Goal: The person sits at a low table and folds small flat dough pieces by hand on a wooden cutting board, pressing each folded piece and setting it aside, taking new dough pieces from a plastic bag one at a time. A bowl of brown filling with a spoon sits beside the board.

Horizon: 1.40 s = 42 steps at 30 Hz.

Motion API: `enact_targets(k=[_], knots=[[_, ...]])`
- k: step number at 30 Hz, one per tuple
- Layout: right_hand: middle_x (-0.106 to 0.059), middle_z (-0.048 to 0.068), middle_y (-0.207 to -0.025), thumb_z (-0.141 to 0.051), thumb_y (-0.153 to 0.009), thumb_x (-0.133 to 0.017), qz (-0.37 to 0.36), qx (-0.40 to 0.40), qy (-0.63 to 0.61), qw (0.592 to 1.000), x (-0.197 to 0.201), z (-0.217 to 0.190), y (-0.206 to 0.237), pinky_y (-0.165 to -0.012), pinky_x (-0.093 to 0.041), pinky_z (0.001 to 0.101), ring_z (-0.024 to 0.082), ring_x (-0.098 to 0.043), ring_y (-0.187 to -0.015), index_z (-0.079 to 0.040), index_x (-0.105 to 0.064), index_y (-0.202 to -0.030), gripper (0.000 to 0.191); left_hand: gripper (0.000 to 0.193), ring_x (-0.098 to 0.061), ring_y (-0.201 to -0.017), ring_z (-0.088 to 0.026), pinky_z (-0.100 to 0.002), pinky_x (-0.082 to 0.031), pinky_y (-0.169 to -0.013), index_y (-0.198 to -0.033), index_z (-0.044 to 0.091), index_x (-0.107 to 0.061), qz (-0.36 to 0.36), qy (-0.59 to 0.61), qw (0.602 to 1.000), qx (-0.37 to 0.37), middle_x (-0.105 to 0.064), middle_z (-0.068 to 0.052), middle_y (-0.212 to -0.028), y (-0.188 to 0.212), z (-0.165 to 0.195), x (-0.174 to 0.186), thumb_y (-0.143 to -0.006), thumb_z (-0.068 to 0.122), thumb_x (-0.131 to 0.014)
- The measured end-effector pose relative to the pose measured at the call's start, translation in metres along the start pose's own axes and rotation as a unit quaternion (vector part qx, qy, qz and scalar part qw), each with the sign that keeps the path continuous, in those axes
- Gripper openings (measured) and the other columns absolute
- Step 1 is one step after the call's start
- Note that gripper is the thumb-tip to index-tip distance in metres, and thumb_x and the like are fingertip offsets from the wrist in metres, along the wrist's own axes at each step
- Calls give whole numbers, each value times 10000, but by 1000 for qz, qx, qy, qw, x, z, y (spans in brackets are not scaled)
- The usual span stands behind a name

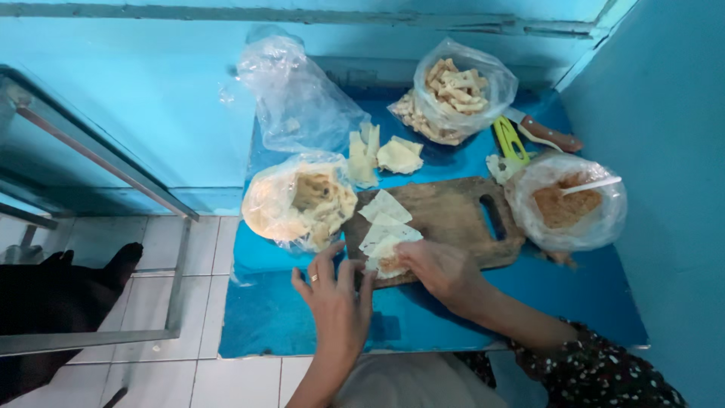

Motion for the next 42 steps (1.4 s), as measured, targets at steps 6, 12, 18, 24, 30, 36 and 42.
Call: enact_targets(k=[6, 12, 18, 24, 30, 36, 42], knots=[[-768, 59, -1017, -101, -942, -702, 2, -132, -34, 991, 15, 15, -4, -723, -582, 362, 237, -766, -931, -95, -613, -1260, 330, 114, -565, -1141, -301, -672, -261, -1070, -922, 89, -660, -4, -5, 1000, -14, -621, -67, -1199, -1, 8, -1, -850, 127, -740], [-782, 43, -985, -139, -876, -746, -23, -169, 1, 985, 20, 14, -5, -729, -570, 378, 251, -746, -917, -103, -601, -1278, 429, 97, -605, -985, -286, -496, -395, -967, -933, 68, -644, 7, 35, 998, -49, -669, -72, -1037, -5, 15, 6, -869, 71, -717], [-734, 47, -899, -115, -857, -759, -34, -188, -20, 981, 11, 14, -4, -717, -558, 366, 245, -717, -847, -96, -603, -1273, 444, 89, -656, -867, -349, -431, -515, -726, -964, 32, -651, -20, 83, 996, -25, -680, -146, -925, -5, 19, -3, -891, 31, -702], [-691, 12, -863, -114, -883, -733, -59, -352, -197, 913, -7, 38, 9, -677, -557, 277, 100, -680, -740, -95, -553, -1284, 440, 140, -694, -947, -373, -442, -554, -772, -1112, 10, -650, -13, 161, 987, -17, -719, -186, -1013, -1, 17, -7, -973, 21, -653], [-642, 28, -940, -56, -894, -736, -36, -336, -351, 873, -14, 43, 13, -714, -564, 254, 84, -660, -813, -59, -496, -1315, 484, 182, -690, -941, -369, -434, -559, -776, -1100, 17, -650, 13, 150, 988, -46, -708, -184, -988, -4, 16, -15, -920, 19, -681], [-663, 22, -902, -59, -871, -749, -47, -336, -229, 912, -11, 42, 12, -671, -549, 258, 92, -656, -764, -75, -527, -1328, 508, 205, -643, -1008, -388, -452, -528, -829, -1111, -10, -646, -6, 145, 988, -59, -656, -190, -1069, -4, 19, -16, -907, -11, -671], [-676, 29, -864, -63, -868, -741, -76, -367, -219, 901, -13, 44, 13, -673, -547, 266, 93, -658, -741, -98, -530, -1311, 492, 140, -626, -1042, -389, -446, -523, -861, -1026, -26, -642, -1, 140, 988, -66, -620, -199, -1160, -5, 21, -8, -889, -25, -671]])
Point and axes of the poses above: each hand's wrist, its own y-axis away from the middle knuckle, its own x-axis out of the back of the hand, z = x × y, the point moved 6 cm from there along -y, towards the middle knuckle
